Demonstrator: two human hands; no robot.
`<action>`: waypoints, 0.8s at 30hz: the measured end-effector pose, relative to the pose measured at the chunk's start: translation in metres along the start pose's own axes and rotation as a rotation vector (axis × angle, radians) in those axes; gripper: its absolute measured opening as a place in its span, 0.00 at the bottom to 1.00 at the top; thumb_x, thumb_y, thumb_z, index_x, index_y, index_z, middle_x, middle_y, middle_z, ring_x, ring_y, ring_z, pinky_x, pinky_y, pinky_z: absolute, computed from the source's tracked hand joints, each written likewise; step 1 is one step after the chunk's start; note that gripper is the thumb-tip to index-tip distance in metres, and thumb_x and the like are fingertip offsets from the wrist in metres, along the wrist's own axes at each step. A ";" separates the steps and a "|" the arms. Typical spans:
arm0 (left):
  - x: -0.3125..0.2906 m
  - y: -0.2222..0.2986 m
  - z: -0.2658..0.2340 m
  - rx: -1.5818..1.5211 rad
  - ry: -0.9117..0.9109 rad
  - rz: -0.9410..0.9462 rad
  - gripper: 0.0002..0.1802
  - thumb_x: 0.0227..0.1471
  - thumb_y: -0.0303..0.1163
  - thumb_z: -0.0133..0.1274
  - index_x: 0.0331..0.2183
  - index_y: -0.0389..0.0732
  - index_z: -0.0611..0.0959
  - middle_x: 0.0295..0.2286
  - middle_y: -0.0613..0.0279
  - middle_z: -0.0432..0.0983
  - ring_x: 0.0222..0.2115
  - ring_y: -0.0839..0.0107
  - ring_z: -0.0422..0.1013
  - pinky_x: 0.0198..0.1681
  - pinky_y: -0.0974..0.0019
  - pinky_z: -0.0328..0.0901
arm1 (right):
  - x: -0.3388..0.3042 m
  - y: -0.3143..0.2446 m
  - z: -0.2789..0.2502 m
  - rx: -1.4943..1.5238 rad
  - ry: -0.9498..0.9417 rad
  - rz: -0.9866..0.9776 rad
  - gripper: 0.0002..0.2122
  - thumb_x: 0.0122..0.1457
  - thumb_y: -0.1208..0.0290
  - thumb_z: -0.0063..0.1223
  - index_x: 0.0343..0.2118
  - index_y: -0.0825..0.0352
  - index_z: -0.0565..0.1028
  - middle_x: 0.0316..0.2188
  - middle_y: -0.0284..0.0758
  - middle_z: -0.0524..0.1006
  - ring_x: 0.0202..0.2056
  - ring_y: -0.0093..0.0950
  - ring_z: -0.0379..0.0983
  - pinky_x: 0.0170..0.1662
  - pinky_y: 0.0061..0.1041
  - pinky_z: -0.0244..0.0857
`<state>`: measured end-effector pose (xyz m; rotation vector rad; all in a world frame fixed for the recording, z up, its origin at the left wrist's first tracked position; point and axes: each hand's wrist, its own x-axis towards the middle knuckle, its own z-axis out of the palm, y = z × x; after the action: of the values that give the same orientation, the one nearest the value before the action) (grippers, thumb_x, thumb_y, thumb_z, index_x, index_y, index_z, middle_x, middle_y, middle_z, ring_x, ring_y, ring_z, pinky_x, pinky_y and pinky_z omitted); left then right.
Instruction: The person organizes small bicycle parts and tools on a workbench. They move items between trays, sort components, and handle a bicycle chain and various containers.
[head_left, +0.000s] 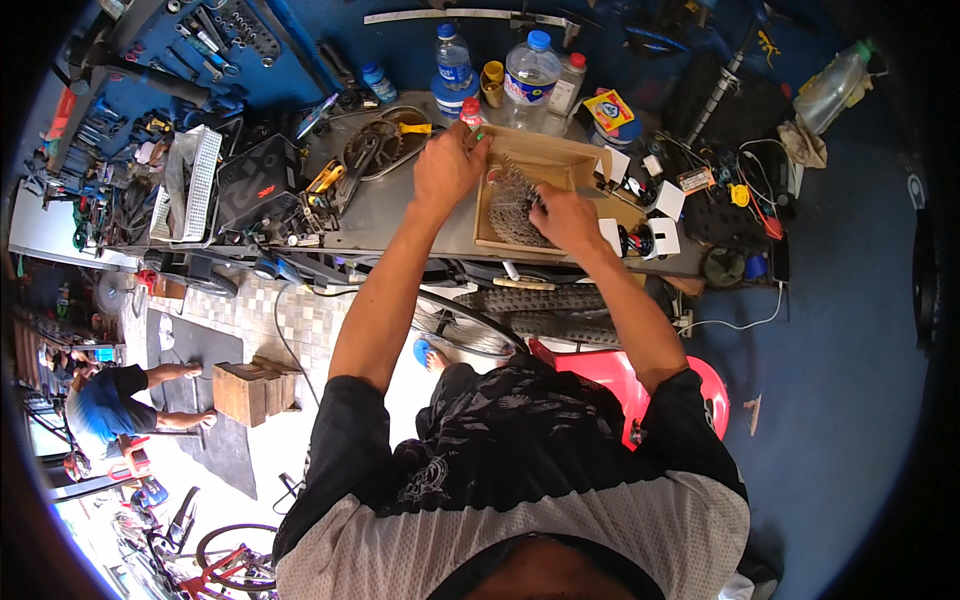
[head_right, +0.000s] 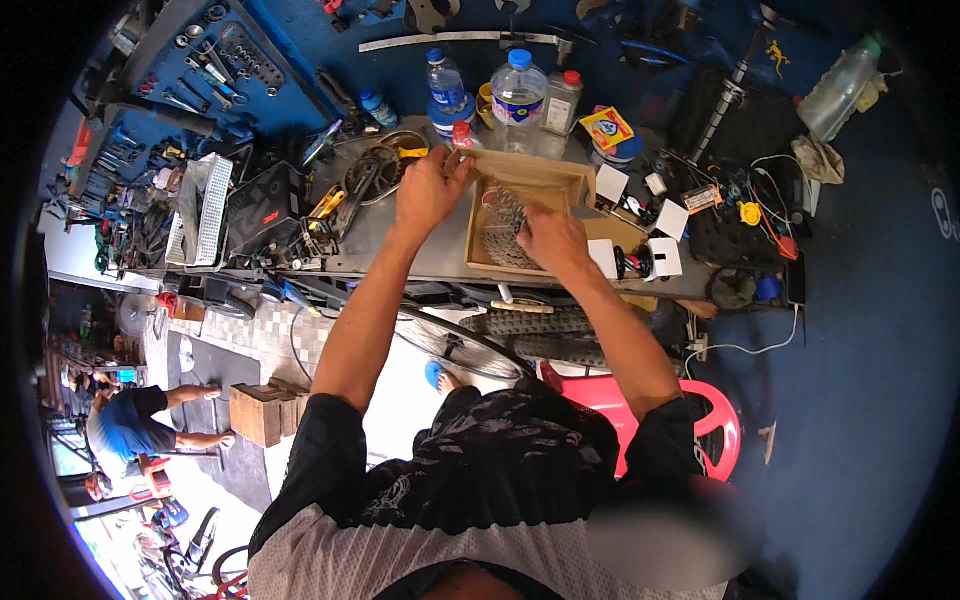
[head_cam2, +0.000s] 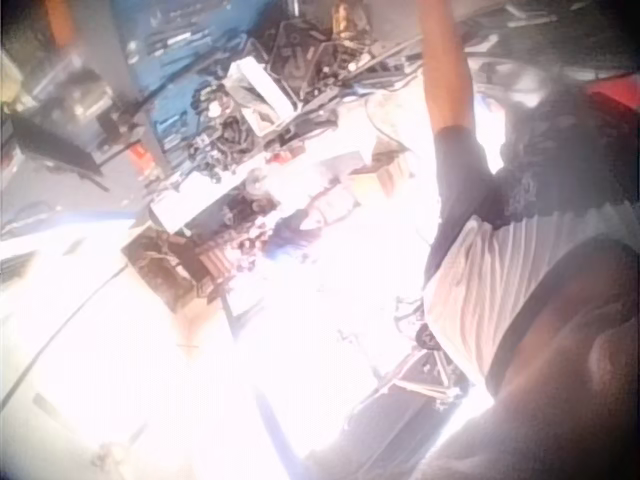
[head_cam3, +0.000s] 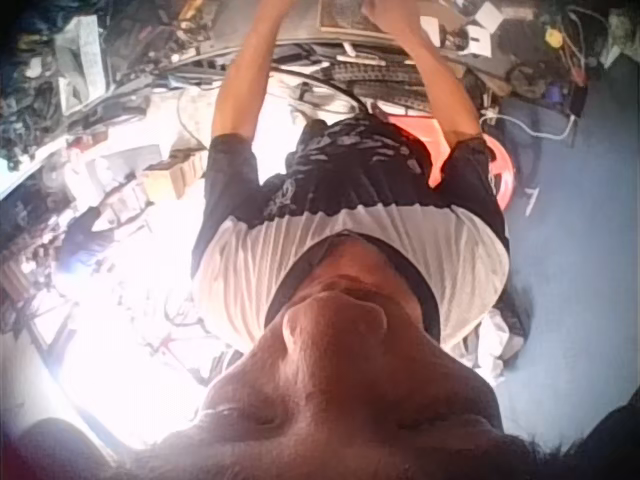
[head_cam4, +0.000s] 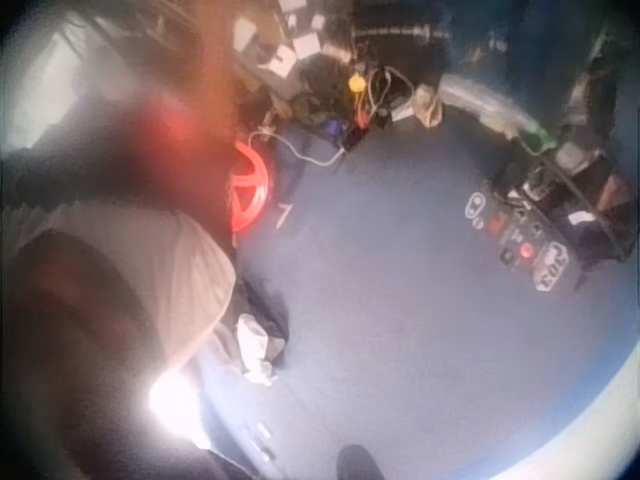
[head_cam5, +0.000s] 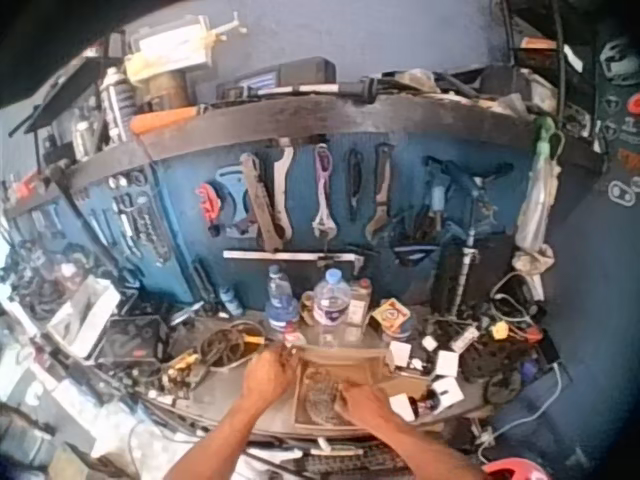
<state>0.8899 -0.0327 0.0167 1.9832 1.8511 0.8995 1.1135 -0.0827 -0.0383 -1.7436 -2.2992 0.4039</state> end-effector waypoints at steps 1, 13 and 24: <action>0.001 -0.001 0.000 0.009 0.005 -0.011 0.21 0.58 0.47 0.61 0.41 0.38 0.84 0.34 0.40 0.84 0.38 0.39 0.80 0.41 0.42 0.74 | 0.000 0.002 -0.009 0.093 0.008 0.053 0.13 0.63 0.63 0.59 0.44 0.66 0.79 0.32 0.43 0.83 0.28 0.37 0.81 0.32 0.33 0.72; 0.023 0.004 0.006 0.019 -0.006 -0.019 0.25 0.59 0.50 0.60 0.46 0.38 0.84 0.36 0.39 0.84 0.39 0.39 0.80 0.43 0.44 0.74 | -0.046 0.030 -0.060 1.491 0.119 0.194 0.08 0.67 0.72 0.57 0.46 0.68 0.78 0.25 0.22 0.72 0.19 0.11 0.60 0.23 0.15 0.56; 0.019 0.004 0.006 -0.005 -0.018 -0.042 0.28 0.60 0.52 0.59 0.46 0.36 0.85 0.37 0.39 0.84 0.40 0.41 0.81 0.42 0.47 0.73 | -0.063 0.024 -0.088 1.620 0.105 0.134 0.11 0.68 0.70 0.57 0.49 0.69 0.78 0.32 0.24 0.77 0.20 0.10 0.62 0.24 0.13 0.58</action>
<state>0.8964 -0.0138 0.0190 1.9359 1.8710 0.8712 1.1817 -0.1304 0.0344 -0.9025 -0.9467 1.5249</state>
